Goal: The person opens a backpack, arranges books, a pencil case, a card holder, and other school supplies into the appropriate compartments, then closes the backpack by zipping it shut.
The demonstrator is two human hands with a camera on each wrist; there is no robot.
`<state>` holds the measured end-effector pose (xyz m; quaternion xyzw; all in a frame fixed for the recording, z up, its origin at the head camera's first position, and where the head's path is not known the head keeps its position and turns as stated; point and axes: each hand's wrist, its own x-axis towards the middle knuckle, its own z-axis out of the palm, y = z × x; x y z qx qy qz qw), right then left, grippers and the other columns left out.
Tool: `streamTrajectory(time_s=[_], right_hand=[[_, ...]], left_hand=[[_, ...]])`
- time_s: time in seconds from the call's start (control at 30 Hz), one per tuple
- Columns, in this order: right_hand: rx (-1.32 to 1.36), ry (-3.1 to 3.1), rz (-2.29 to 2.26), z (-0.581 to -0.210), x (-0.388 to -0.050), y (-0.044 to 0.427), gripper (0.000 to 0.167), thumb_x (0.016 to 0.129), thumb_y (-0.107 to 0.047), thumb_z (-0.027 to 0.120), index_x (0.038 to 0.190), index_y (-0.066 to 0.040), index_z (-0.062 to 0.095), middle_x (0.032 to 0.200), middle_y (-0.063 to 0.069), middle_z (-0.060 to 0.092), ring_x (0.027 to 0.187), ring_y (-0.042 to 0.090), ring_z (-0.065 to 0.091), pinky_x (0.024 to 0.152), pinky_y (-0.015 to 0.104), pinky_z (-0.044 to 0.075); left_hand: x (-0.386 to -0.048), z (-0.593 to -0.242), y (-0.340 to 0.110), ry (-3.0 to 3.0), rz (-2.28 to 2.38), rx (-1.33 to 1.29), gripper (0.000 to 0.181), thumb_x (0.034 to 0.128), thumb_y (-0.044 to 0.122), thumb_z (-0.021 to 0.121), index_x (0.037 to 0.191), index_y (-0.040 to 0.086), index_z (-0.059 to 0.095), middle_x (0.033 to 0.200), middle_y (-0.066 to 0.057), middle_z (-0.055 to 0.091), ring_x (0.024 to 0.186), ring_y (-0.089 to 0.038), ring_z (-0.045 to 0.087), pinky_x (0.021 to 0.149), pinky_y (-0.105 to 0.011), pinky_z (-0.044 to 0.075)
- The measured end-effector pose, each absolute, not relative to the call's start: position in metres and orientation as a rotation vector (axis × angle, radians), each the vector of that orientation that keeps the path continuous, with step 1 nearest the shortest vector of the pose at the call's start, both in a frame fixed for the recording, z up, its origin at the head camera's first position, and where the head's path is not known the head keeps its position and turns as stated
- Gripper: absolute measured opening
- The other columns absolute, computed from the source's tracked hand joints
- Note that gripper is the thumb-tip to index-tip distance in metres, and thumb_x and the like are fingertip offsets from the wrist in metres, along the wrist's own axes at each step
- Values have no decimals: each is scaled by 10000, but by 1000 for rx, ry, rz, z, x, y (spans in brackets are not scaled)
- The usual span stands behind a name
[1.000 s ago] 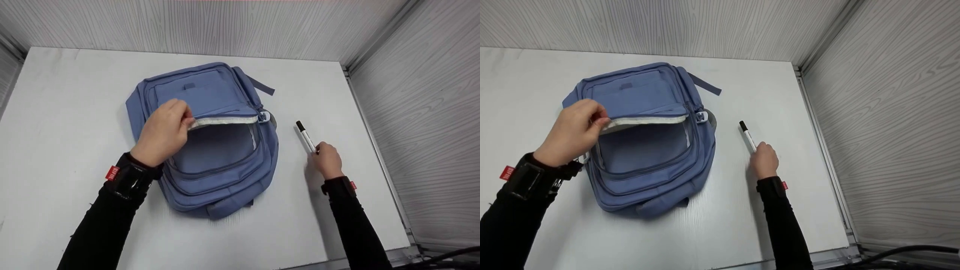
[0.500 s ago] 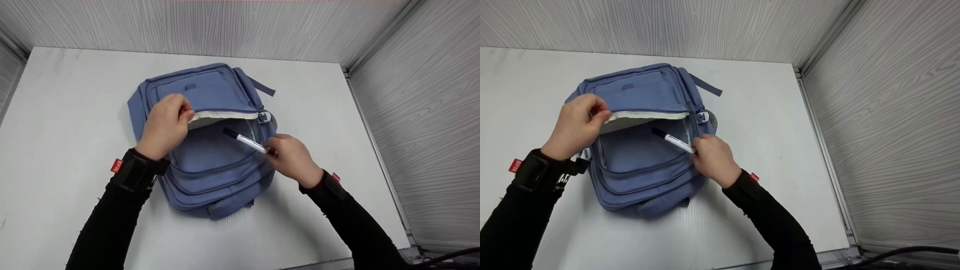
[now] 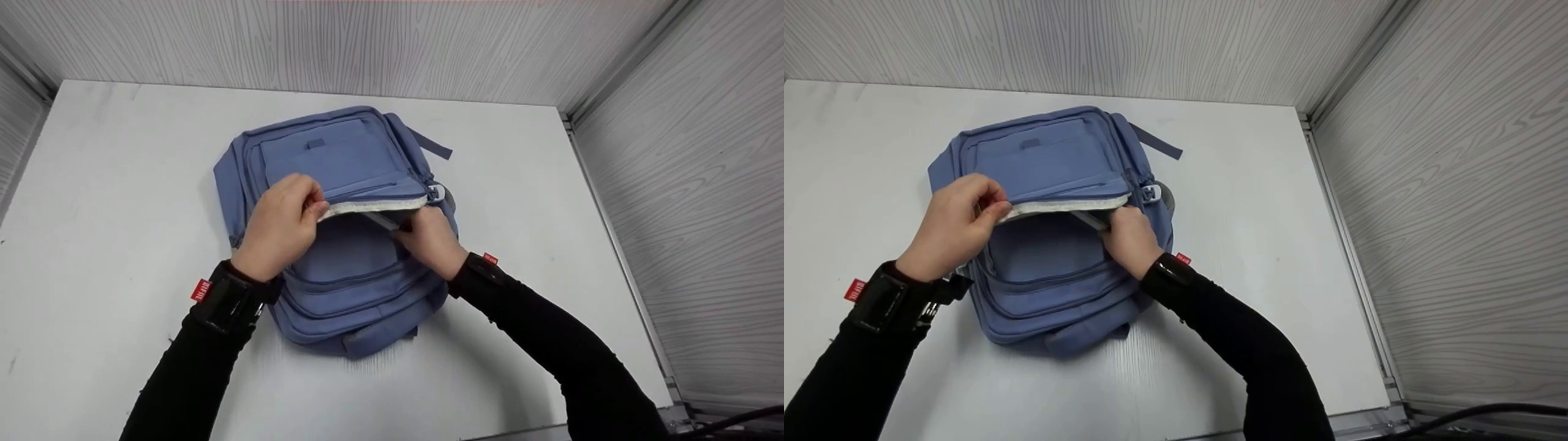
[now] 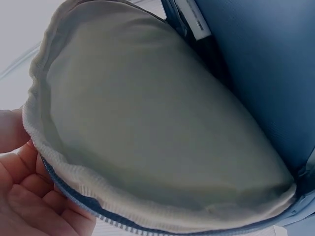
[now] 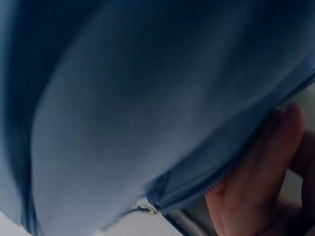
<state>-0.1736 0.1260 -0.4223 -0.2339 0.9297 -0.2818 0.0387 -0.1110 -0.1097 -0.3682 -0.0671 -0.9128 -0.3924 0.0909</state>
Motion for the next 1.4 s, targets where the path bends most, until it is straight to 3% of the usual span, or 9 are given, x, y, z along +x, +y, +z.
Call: streamTrajectory(time_s=[0.1, 0.37, 0.5, 0.67, 0.83, 1.03, 1.13, 1.27, 1.4], right_hand=[[-701, 2783, -1010, -423, -174, 133, 232, 837, -57, 738, 1051, 5, 676, 881, 157, 715, 806, 258, 668, 733, 363, 536], [-601, 2837, -1321, -427, -179, 167, 84, 864, -22, 669, 909, 18, 728, 866, 158, 748, 689, 236, 705, 635, 156, 496], [-617, 2920, -1265, -425, -200, 175, 118, 885, -43, 657, 960, 26, 717, 933, 187, 738, 735, 302, 694, 695, 257, 525], [-620, 2867, -987, -426, -235, 172, 260, 918, -49, 622, 1153, 54, 665, 1115, 243, 687, 906, 371, 686, 832, 451, 550], [-693, 2804, -719, -433, -258, 166, 326, 938, -63, 604, 1245, 39, 648, 1160, 261, 636, 956, 369, 657, 877, 452, 540], [-727, 2832, -610, -440, -264, 162, 260, 921, -83, 637, 1140, 30, 721, 1049, 252, 662, 996, 381, 618, 923, 460, 499], [-711, 2882, -626, -442, -263, 160, 203, 907, -82, 647, 1032, 47, 742, 985, 246, 671, 963, 388, 621, 904, 466, 493], [-714, 2937, -616, -445, -262, 159, 161, 902, -81, 651, 905, 64, 720, 918, 235, 667, 928, 389, 614, 902, 467, 474], [-743, 2951, -601, -445, -259, 161, 160, 916, -83, 640, 902, 64, 700, 935, 233, 660, 957, 396, 603, 937, 472, 460]], left_hand=[[-108, -372, -109, -2703, -1156, -207, 92, 948, 54, 618, 900, -17, 586, 867, -159, 571, 805, -298, 531, 733, -378, 411], [-94, -384, -105, -2698, -1098, -274, 111, 927, 67, 647, 866, 5, 578, 831, -131, 567, 785, -275, 525, 721, -382, 427], [-82, -394, -102, -2687, -1032, -324, 127, 919, 73, 655, 839, 24, 570, 809, -104, 564, 764, -242, 521, 703, -381, 440], [-68, -412, -94, -2674, -907, -421, 144, 894, 89, 686, 823, 44, 570, 789, -83, 565, 748, -233, 532, 684, -376, 469], [-56, -433, -88, -2669, -788, -536, 144, 870, 97, 721, 838, 66, 584, 790, -54, 570, 745, -233, 545, 714, -371, 502], [-47, -446, -90, -2653, -780, -567, 212, 785, 109, 813, 905, 78, 640, 851, -40, 606, 796, -231, 581, 758, -372, 509], [-46, -450, -92, -2626, -714, -576, 280, 725, 86, 847, 922, 84, 648, 859, -37, 596, 786, -227, 563, 714, -358, 486], [-49, -455, -93, -2546, -566, -581, 210, 759, -18, 777, 846, 71, 608, 781, -49, 549, 688, -211, 485, 624, -328, 447], [-52, -460, -93, -2496, -495, -582, 187, 784, -96, 696, 784, 52, 582, 722, -63, 519, 631, -202, 442, 564, -312, 417]])
